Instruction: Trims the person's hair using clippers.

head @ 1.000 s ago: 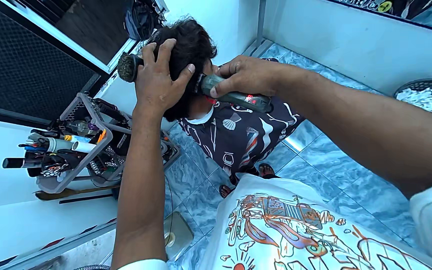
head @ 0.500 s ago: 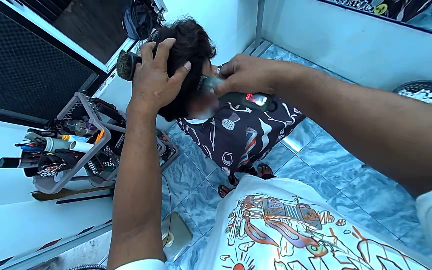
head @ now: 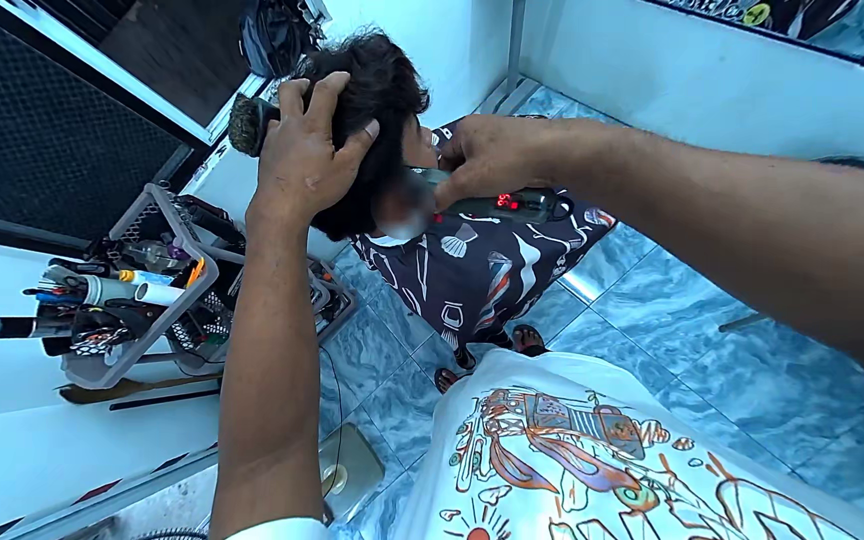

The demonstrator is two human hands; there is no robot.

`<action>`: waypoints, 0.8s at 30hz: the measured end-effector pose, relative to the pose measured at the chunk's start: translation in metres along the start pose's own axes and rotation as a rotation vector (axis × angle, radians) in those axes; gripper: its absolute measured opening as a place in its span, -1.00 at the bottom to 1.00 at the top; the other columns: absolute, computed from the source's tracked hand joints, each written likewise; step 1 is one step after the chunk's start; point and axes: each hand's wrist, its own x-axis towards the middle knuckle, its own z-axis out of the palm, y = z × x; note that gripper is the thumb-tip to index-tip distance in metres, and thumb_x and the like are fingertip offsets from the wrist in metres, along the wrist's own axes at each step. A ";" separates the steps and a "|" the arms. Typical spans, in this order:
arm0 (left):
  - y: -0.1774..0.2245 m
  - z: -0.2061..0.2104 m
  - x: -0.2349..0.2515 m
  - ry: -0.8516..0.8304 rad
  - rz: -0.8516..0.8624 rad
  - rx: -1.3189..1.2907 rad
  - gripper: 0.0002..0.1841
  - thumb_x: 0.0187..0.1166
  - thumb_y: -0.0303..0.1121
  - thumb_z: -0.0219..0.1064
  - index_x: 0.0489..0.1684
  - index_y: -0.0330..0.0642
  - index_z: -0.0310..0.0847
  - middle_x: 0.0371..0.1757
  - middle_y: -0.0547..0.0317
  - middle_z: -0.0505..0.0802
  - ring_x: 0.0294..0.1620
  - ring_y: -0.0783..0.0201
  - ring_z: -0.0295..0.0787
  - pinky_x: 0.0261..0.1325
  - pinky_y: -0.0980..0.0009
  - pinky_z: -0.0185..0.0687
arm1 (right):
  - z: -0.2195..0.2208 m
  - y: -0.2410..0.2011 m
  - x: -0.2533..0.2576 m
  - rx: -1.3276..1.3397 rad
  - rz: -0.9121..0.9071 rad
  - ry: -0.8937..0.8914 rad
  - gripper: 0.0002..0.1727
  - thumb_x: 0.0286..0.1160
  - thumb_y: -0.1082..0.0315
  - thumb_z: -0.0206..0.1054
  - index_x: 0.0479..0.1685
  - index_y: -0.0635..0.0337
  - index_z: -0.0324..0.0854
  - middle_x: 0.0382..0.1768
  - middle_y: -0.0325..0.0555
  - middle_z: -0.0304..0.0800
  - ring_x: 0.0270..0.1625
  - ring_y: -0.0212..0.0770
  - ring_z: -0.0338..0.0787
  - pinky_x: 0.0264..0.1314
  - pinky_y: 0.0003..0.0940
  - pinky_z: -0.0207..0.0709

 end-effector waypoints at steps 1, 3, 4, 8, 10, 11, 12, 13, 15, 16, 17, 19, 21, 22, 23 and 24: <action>0.000 0.000 0.000 0.000 0.004 -0.003 -0.24 0.60 0.41 0.07 0.80 0.37 0.26 0.76 -0.07 0.37 0.51 -0.23 0.51 0.36 -0.29 0.47 | 0.000 -0.001 0.000 0.028 -0.011 0.014 -0.57 0.40 -0.09 0.56 -0.37 0.12 0.72 -0.50 -0.12 0.70 -0.47 -0.23 0.68 -0.37 -0.16 0.58; 0.000 0.000 0.001 -0.001 0.007 -0.007 -0.25 0.61 0.40 0.07 0.80 0.37 0.26 0.76 -0.05 0.37 0.51 -0.22 0.51 0.36 -0.29 0.47 | -0.003 -0.007 0.001 0.132 -0.075 0.035 -0.63 0.49 -0.07 0.50 -0.23 0.08 0.79 -0.42 -0.16 0.78 -0.42 -0.29 0.75 -0.34 -0.26 0.66; -0.001 0.000 0.001 -0.003 0.007 -0.006 -0.27 0.62 0.39 0.06 0.80 0.38 0.27 0.76 -0.04 0.38 0.54 -0.21 0.50 0.39 -0.28 0.46 | -0.003 -0.009 0.001 0.153 -0.103 0.035 -0.64 0.51 -0.06 0.48 -0.23 0.07 0.79 -0.42 -0.17 0.79 -0.42 -0.32 0.76 -0.34 -0.30 0.68; -0.002 -0.001 0.001 -0.010 0.013 -0.006 -0.28 0.63 0.37 0.06 0.80 0.40 0.27 0.76 -0.03 0.38 0.55 -0.20 0.49 0.40 -0.29 0.45 | 0.003 -0.004 -0.002 0.021 -0.053 0.000 -0.62 0.43 0.00 0.57 -0.40 0.14 0.68 -0.54 -0.13 0.66 -0.50 -0.24 0.65 -0.40 -0.18 0.56; -0.002 -0.001 0.001 -0.008 0.015 -0.003 -0.29 0.64 0.36 0.06 0.79 0.38 0.27 0.76 -0.05 0.37 0.54 -0.21 0.50 0.40 -0.28 0.46 | 0.002 -0.005 -0.002 0.034 -0.035 0.025 -0.61 0.44 -0.04 0.55 -0.37 0.13 0.72 -0.52 -0.13 0.70 -0.49 -0.25 0.68 -0.40 -0.18 0.60; -0.002 -0.001 0.001 -0.008 0.014 -0.004 -0.29 0.65 0.35 0.06 0.79 0.38 0.27 0.76 -0.05 0.37 0.54 -0.21 0.50 0.40 -0.28 0.45 | 0.001 -0.008 -0.002 0.086 -0.062 0.043 -0.63 0.45 -0.04 0.53 -0.31 0.11 0.75 -0.49 -0.16 0.72 -0.47 -0.28 0.69 -0.38 -0.22 0.61; -0.002 -0.001 0.001 -0.009 0.013 -0.004 -0.30 0.65 0.34 0.06 0.80 0.38 0.27 0.76 -0.05 0.37 0.53 -0.21 0.51 0.40 -0.28 0.46 | 0.000 -0.012 -0.002 0.123 -0.092 0.051 -0.63 0.47 -0.05 0.52 -0.25 0.09 0.78 -0.45 -0.18 0.76 -0.44 -0.31 0.72 -0.35 -0.27 0.64; -0.002 -0.001 0.001 -0.012 0.011 -0.003 -0.30 0.66 0.33 0.06 0.80 0.39 0.26 0.77 -0.04 0.37 0.53 -0.21 0.51 0.38 -0.28 0.46 | 0.000 -0.015 -0.001 0.127 -0.110 0.048 -0.63 0.47 -0.07 0.52 -0.24 0.09 0.78 -0.44 -0.18 0.77 -0.43 -0.32 0.74 -0.35 -0.30 0.67; -0.003 -0.002 0.001 -0.015 0.012 -0.004 -0.31 0.66 0.32 0.06 0.80 0.38 0.27 0.76 -0.05 0.37 0.53 -0.23 0.51 0.37 -0.30 0.47 | 0.000 -0.014 -0.003 0.044 -0.104 0.024 -0.63 0.42 -0.03 0.56 -0.31 0.11 0.75 -0.48 -0.16 0.74 -0.46 -0.27 0.72 -0.37 -0.22 0.64; -0.003 -0.001 0.002 -0.015 0.015 -0.008 -0.32 0.67 0.31 0.06 0.80 0.37 0.27 0.75 -0.08 0.38 0.53 -0.25 0.51 0.37 -0.32 0.47 | 0.001 -0.012 -0.004 -0.023 -0.080 0.017 -0.61 0.40 -0.03 0.57 -0.37 0.13 0.70 -0.51 -0.13 0.69 -0.47 -0.23 0.68 -0.38 -0.15 0.59; -0.002 -0.001 0.002 -0.015 0.014 -0.007 -0.32 0.67 0.30 0.05 0.80 0.36 0.27 0.75 -0.09 0.37 0.53 -0.26 0.50 0.37 -0.33 0.47 | 0.001 -0.009 -0.004 -0.068 -0.061 0.010 -0.59 0.42 -0.05 0.56 -0.37 0.14 0.69 -0.50 -0.12 0.67 -0.46 -0.20 0.67 -0.36 -0.11 0.58; -0.001 -0.001 0.002 -0.015 0.009 -0.002 -0.32 0.68 0.31 0.03 0.80 0.37 0.27 0.76 -0.09 0.36 0.52 -0.26 0.50 0.35 -0.32 0.47 | 0.001 -0.010 -0.002 -0.032 -0.086 0.035 -0.60 0.43 -0.06 0.54 -0.35 0.12 0.71 -0.50 -0.15 0.69 -0.47 -0.24 0.68 -0.37 -0.16 0.60; -0.001 -0.001 0.003 -0.017 0.010 0.000 -0.33 0.69 0.29 0.03 0.80 0.37 0.27 0.76 -0.10 0.36 0.52 -0.26 0.50 0.36 -0.31 0.46 | 0.000 -0.017 0.000 0.037 -0.149 0.048 -0.63 0.43 -0.08 0.53 -0.25 0.07 0.78 -0.47 -0.21 0.74 -0.46 -0.32 0.70 -0.37 -0.27 0.62; -0.001 -0.001 0.003 -0.018 0.015 -0.002 -0.34 0.69 0.28 0.03 0.79 0.37 0.28 0.75 -0.09 0.37 0.53 -0.25 0.50 0.37 -0.30 0.46 | 0.001 -0.020 0.000 0.021 -0.159 0.042 -0.63 0.42 -0.09 0.53 -0.24 0.05 0.79 -0.48 -0.23 0.75 -0.46 -0.34 0.71 -0.39 -0.29 0.62; -0.002 -0.001 0.004 -0.016 0.019 -0.005 -0.35 0.70 0.28 0.03 0.79 0.39 0.29 0.75 -0.07 0.38 0.53 -0.23 0.51 0.38 -0.29 0.47 | 0.001 -0.019 -0.001 -0.023 -0.148 0.034 -0.62 0.40 -0.09 0.55 -0.25 0.05 0.78 -0.49 -0.22 0.73 -0.47 -0.31 0.70 -0.40 -0.24 0.61; -0.003 -0.001 0.004 -0.014 0.024 -0.009 -0.36 0.71 0.28 0.02 0.78 0.40 0.30 0.74 -0.05 0.40 0.53 -0.22 0.51 0.37 -0.29 0.48 | 0.002 -0.018 -0.003 -0.081 -0.120 0.027 -0.62 0.39 -0.08 0.56 -0.28 0.07 0.75 -0.49 -0.19 0.71 -0.46 -0.25 0.69 -0.38 -0.15 0.61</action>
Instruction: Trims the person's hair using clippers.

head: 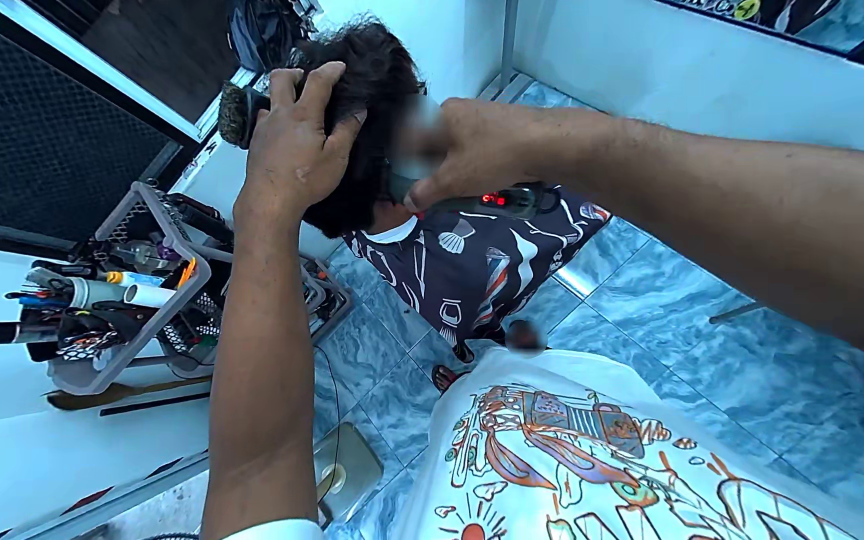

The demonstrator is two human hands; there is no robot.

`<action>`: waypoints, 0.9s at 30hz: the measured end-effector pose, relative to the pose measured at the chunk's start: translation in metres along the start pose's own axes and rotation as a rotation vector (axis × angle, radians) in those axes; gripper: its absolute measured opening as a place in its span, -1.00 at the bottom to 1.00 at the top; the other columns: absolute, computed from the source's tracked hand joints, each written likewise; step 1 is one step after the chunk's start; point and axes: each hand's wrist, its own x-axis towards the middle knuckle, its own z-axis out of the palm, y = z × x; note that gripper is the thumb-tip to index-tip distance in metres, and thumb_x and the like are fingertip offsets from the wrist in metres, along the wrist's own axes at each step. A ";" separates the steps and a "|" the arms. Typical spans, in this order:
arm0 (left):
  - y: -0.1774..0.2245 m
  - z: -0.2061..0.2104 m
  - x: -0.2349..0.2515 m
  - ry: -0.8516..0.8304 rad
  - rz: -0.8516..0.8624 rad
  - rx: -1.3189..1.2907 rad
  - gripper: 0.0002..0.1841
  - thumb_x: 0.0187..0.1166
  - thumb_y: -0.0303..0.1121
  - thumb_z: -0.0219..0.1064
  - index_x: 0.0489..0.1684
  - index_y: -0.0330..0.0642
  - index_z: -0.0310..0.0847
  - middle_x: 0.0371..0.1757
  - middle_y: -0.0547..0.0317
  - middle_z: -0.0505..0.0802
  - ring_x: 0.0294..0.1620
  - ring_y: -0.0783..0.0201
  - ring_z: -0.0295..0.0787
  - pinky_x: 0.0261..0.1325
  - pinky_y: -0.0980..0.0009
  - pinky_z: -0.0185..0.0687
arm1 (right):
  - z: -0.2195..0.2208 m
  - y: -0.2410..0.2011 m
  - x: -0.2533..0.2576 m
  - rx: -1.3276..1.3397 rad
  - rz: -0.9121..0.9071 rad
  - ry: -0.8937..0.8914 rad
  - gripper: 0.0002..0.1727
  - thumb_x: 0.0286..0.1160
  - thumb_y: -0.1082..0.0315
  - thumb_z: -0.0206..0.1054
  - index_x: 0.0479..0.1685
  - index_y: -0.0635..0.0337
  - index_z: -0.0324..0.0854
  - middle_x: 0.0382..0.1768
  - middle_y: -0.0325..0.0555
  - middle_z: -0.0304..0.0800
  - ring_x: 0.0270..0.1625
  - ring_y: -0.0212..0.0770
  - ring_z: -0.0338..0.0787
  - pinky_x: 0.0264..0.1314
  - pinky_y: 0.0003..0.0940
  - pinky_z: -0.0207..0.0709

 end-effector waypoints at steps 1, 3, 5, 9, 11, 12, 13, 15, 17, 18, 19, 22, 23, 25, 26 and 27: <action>-0.001 0.000 0.000 0.002 0.000 -0.001 -0.37 0.71 0.28 0.01 0.77 0.42 0.30 0.74 -0.04 0.40 0.52 -0.22 0.52 0.36 -0.29 0.48 | 0.000 0.002 -0.002 -0.056 0.035 -0.010 -0.59 0.38 -0.09 0.55 -0.30 0.08 0.71 -0.48 -0.15 0.69 -0.43 -0.20 0.69 -0.34 -0.06 0.59; -0.001 0.000 0.000 0.002 -0.005 0.003 -0.38 0.70 0.29 0.01 0.77 0.44 0.31 0.74 -0.04 0.40 0.50 -0.23 0.53 0.34 -0.31 0.48 | 0.000 0.000 -0.002 -0.063 0.051 0.016 -0.57 0.39 -0.12 0.55 -0.33 0.10 0.71 -0.49 -0.14 0.67 -0.44 -0.18 0.67 -0.36 -0.04 0.57; -0.002 -0.001 0.001 0.001 -0.004 -0.011 -0.39 0.73 0.28 -0.02 0.76 0.45 0.33 0.72 -0.04 0.42 0.50 -0.22 0.53 0.35 -0.31 0.47 | -0.001 -0.010 0.002 0.018 0.000 0.057 -0.59 0.39 -0.14 0.52 -0.27 0.05 0.79 -0.49 -0.21 0.72 -0.47 -0.28 0.69 -0.39 -0.18 0.61; 0.000 -0.017 0.001 -0.022 -0.019 -0.272 -0.30 0.82 0.28 -0.33 0.75 0.17 0.38 0.69 -0.01 0.52 0.70 0.08 0.43 0.69 -0.16 0.31 | 0.013 -0.004 -0.011 0.011 -0.043 0.044 -0.56 0.37 -0.13 0.53 -0.16 0.07 0.74 -0.42 -0.18 0.73 -0.38 -0.21 0.73 -0.30 -0.04 0.66; -0.002 -0.024 -0.010 0.007 0.019 -0.491 -0.30 0.86 0.20 -0.41 0.65 0.03 0.44 0.53 0.14 0.67 0.60 0.35 0.53 0.70 0.11 0.40 | 0.038 0.039 -0.040 0.143 0.014 0.078 -0.55 0.37 -0.09 0.55 -0.09 0.13 0.76 -0.36 -0.12 0.77 -0.34 -0.18 0.77 -0.23 -0.04 0.70; -0.011 -0.023 -0.017 0.102 0.033 -0.663 -0.38 0.90 0.08 -0.38 0.49 0.00 0.54 0.36 0.24 0.75 0.46 0.43 0.62 0.60 0.24 0.51 | 0.053 0.067 -0.061 0.269 0.075 0.106 -0.54 0.39 -0.06 0.55 0.00 0.15 0.76 -0.30 -0.08 0.80 -0.31 -0.17 0.79 -0.20 -0.06 0.75; -0.028 -0.018 -0.023 0.273 0.093 -0.904 -0.47 0.92 -0.13 -0.32 0.33 -0.17 0.58 0.23 0.14 0.79 0.34 0.32 0.69 0.50 0.22 0.58 | 0.068 0.097 -0.086 0.426 0.156 0.142 -0.53 0.42 -0.02 0.52 0.11 0.17 0.74 -0.22 -0.04 0.83 -0.27 -0.16 0.81 -0.18 -0.08 0.76; -0.068 -0.003 -0.050 0.741 0.176 -1.405 -0.34 0.83 -0.13 -0.68 0.29 -0.39 0.32 0.22 -0.27 0.72 0.27 -0.12 0.71 0.33 -0.11 0.67 | 0.096 0.171 -0.146 0.794 0.398 0.213 -0.43 0.48 -0.05 0.45 0.36 0.10 0.62 -0.11 -0.05 0.82 -0.25 -0.17 0.81 -0.20 -0.14 0.78; -0.076 0.015 -0.096 1.273 -0.041 -1.671 -0.09 0.71 0.24 -0.84 0.50 -0.39 0.10 0.21 -0.41 0.67 0.20 -0.22 0.73 0.26 -0.17 0.71 | 0.118 0.244 -0.209 1.165 0.603 0.372 -0.53 0.53 -0.04 0.24 0.31 -0.02 0.54 -0.26 -0.22 0.76 -0.37 -0.28 0.77 -0.34 -0.25 0.77; -0.064 0.027 -0.111 1.517 -0.208 -1.661 -0.12 0.69 0.31 -0.82 0.26 -0.28 0.19 -0.12 -0.19 0.69 -0.10 -0.04 0.76 -0.02 0.01 0.78 | 0.126 0.275 -0.241 1.327 0.671 0.479 -0.59 0.62 -0.08 0.10 0.21 -0.07 0.57 -0.38 -0.28 0.74 -0.45 -0.31 0.75 -0.41 -0.27 0.76; -0.044 0.043 -0.121 1.655 -0.290 -1.662 -0.15 0.69 0.35 -0.77 -0.02 -0.19 0.28 -0.41 0.00 0.66 -0.35 0.10 0.71 -0.27 0.14 0.75 | 0.131 0.302 -0.270 1.476 0.704 0.574 -0.59 0.67 -0.15 0.01 0.08 -0.13 0.62 -0.45 -0.33 0.74 -0.49 -0.35 0.74 -0.43 -0.31 0.75; 0.031 0.087 -0.114 1.514 -0.120 -1.787 -0.03 0.61 0.44 -0.78 -0.47 -0.07 0.51 -0.74 0.22 0.59 -0.73 0.27 0.52 -0.64 0.33 0.56 | 0.127 0.364 -0.329 1.880 0.674 0.799 -0.51 0.71 -0.17 0.00 -0.21 -0.04 0.69 -0.50 -0.28 0.77 -0.47 -0.37 0.81 -0.38 -0.42 0.78; 0.053 0.096 -0.105 1.445 -0.052 -1.823 -0.01 0.57 0.46 -0.79 -0.50 -0.07 0.51 -0.75 0.22 0.58 -0.77 0.27 0.47 -0.68 0.33 0.51 | 0.116 0.377 -0.336 1.968 0.657 0.846 -0.52 0.71 -0.13 0.03 -0.26 0.02 0.68 -0.51 -0.25 0.77 -0.47 -0.38 0.82 -0.39 -0.47 0.77; 0.082 0.104 -0.084 1.380 0.047 -1.863 0.00 0.55 0.50 -0.78 -0.54 -0.09 0.49 -0.76 0.19 0.57 -0.81 0.25 0.45 -0.75 0.34 0.46 | 0.084 0.387 -0.331 2.077 0.525 0.858 -0.47 0.72 -0.12 -0.01 -0.28 0.12 0.65 -0.52 -0.24 0.74 -0.50 -0.43 0.78 -0.43 -0.61 0.69; 0.091 0.104 -0.076 1.355 0.110 -1.850 0.01 0.56 0.50 -0.76 -0.54 -0.12 0.49 -0.76 0.15 0.58 -0.82 0.23 0.47 -0.75 0.33 0.48 | 0.066 0.386 -0.321 2.041 0.420 0.814 -0.45 0.73 -0.14 -0.05 -0.24 0.11 0.65 -0.52 -0.28 0.72 -0.52 -0.48 0.74 -0.46 -0.68 0.62; 0.098 0.101 -0.069 1.332 0.169 -1.812 0.01 0.57 0.48 -0.76 -0.53 -0.15 0.49 -0.75 0.12 0.60 -0.82 0.20 0.51 -0.75 0.30 0.52 | 0.051 0.386 -0.307 1.932 0.288 0.733 -0.48 0.72 -0.16 -0.01 -0.13 0.08 0.65 -0.46 -0.32 0.71 -0.52 -0.51 0.69 -0.49 -0.70 0.56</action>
